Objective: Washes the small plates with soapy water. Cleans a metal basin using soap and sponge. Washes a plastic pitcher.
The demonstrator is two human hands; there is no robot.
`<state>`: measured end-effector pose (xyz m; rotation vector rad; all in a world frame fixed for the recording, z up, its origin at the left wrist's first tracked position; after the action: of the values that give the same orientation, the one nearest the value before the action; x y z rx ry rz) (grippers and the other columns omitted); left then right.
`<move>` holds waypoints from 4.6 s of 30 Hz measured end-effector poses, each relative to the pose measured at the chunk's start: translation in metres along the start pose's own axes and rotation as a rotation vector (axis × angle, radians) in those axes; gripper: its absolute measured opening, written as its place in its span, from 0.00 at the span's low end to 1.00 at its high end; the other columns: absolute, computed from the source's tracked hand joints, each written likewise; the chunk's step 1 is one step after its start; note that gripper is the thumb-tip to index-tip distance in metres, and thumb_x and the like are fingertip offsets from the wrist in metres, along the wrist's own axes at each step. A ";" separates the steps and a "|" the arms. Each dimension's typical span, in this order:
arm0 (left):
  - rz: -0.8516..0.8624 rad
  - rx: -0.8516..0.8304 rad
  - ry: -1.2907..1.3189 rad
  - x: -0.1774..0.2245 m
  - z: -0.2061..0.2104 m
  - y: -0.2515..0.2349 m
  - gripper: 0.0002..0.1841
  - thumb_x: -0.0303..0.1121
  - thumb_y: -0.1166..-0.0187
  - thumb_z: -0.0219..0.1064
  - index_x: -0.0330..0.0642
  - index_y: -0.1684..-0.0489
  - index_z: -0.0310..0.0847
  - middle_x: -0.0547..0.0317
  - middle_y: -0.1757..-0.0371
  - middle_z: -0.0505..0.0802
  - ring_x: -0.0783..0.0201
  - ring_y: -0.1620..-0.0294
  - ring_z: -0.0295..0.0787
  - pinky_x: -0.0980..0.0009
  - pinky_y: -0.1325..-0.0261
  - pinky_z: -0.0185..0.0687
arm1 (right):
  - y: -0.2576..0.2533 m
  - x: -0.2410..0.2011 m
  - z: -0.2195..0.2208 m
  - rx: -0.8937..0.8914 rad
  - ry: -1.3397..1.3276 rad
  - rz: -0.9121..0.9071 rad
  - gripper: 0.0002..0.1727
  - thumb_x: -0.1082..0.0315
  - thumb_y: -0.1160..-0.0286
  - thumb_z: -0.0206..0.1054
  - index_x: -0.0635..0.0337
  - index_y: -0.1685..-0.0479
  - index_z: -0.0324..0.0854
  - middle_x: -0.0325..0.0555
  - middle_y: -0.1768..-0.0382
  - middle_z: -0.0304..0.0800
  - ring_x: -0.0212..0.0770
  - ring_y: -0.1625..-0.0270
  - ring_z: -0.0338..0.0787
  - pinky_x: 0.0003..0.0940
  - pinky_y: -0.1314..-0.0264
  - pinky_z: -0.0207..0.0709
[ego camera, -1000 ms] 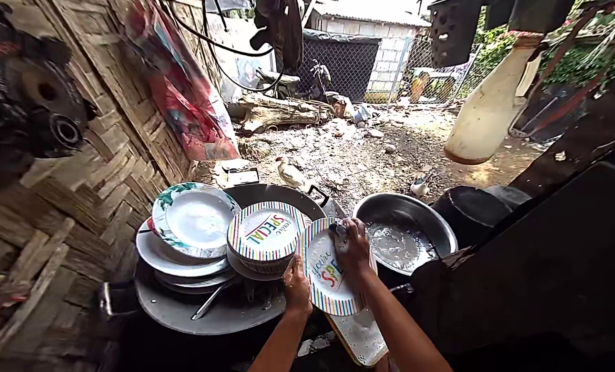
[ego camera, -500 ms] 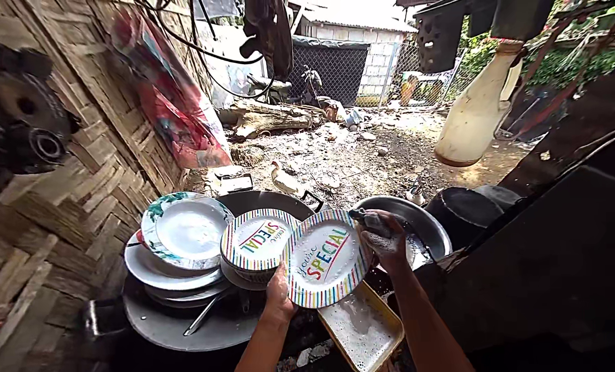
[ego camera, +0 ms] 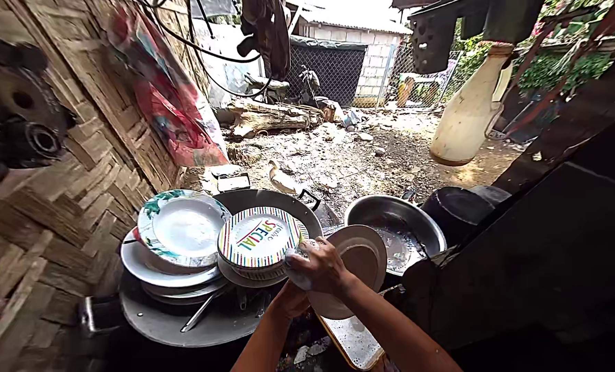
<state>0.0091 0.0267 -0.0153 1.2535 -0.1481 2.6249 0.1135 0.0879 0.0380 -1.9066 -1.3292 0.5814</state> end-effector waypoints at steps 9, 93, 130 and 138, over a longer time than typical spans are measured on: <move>-0.026 0.172 0.018 0.001 0.021 0.017 0.15 0.16 0.23 0.49 0.40 0.48 0.78 0.56 0.62 0.97 0.65 0.62 0.97 0.68 0.56 0.94 | 0.009 0.077 -0.022 0.168 -0.092 0.947 0.21 0.61 0.29 0.77 0.70 0.45 0.86 0.66 0.54 0.93 0.65 0.50 0.93 0.67 0.45 0.81; -0.108 0.306 -0.785 -0.011 0.041 -0.170 0.52 0.35 0.21 0.73 0.33 0.06 0.32 0.30 0.09 0.56 0.41 0.10 0.57 0.50 0.12 0.57 | 0.111 -0.026 -0.011 -1.100 -0.319 1.356 0.33 0.66 0.26 0.71 0.59 0.18 0.69 0.68 0.20 0.69 0.67 0.21 0.74 0.61 0.24 0.71; 0.923 0.348 -1.376 0.095 0.095 -0.205 0.18 0.18 0.26 0.60 0.19 0.40 0.82 0.29 0.33 0.87 0.39 0.29 0.85 0.49 0.24 0.74 | 0.097 -0.055 -0.041 -0.891 -0.395 1.222 0.27 0.63 0.21 0.67 0.59 0.22 0.74 0.65 0.25 0.74 0.65 0.23 0.74 0.57 0.25 0.72; 1.166 0.078 -1.523 0.076 0.098 -0.192 0.13 0.12 0.34 0.60 0.22 0.55 0.87 0.30 0.28 0.85 0.32 0.25 0.80 0.40 0.22 0.71 | 0.103 -0.061 -0.045 -0.807 -0.364 1.243 0.29 0.65 0.25 0.70 0.59 0.22 0.74 0.67 0.27 0.74 0.65 0.24 0.74 0.55 0.23 0.71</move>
<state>0.0844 0.2062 0.1042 3.5859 -1.2737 1.3088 0.1853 -0.0032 -0.0159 -3.3900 -0.3635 1.1081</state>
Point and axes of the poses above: each hand's wrist, its own y-axis away from the middle knuckle, its own z-axis out of the palm, x = y × z, the point moved 1 cm from there along -y, towards the middle knuckle
